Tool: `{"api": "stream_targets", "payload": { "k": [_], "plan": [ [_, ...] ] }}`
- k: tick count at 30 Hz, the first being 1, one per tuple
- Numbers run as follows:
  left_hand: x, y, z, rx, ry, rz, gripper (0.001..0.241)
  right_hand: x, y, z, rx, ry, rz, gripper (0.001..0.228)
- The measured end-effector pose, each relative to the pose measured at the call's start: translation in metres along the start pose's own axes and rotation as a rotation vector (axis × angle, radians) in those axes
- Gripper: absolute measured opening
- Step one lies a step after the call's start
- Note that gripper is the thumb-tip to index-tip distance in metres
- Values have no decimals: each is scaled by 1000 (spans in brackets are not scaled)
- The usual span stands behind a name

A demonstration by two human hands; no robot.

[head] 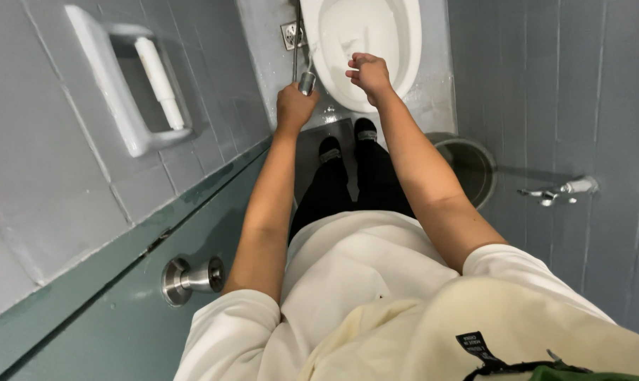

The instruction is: Cleaning the toilet bowl and rim using a brush, a water scoop, and a handheld bidet sprayer.

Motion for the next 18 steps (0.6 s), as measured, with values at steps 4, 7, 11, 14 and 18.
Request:
{"api": "stream_targets", "payload": {
  "k": [4, 7, 11, 14, 18],
  "plan": [
    [-3, 16, -1, -16, 15, -14, 23, 9, 7, 16, -18, -25, 9, 42],
    [-11, 26, -9, 8, -10, -49, 21, 19, 14, 26, -16, -12, 19, 41],
    [-28, 37, -24, 19, -46, -67, 27, 32, 21, 32, -23, -17, 14, 41],
    [-43, 52, -35, -9, -55, -60, 25, 37, 29, 38, -19, 29, -14, 44],
    [-55, 75, -38, 8, -67, -54, 20, 43, 40, 38, -27, 54, -38, 44]
  ]
}}
Point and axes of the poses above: each hand's wrist, its own y-axis away from the middle knuckle, its own x-axis out of the back of the hand, z = x × y, the point moved 7 cm from there along -y, towards the middle knuckle, and after that the axes turned 5 degrees about x, right-handed, at the moved point
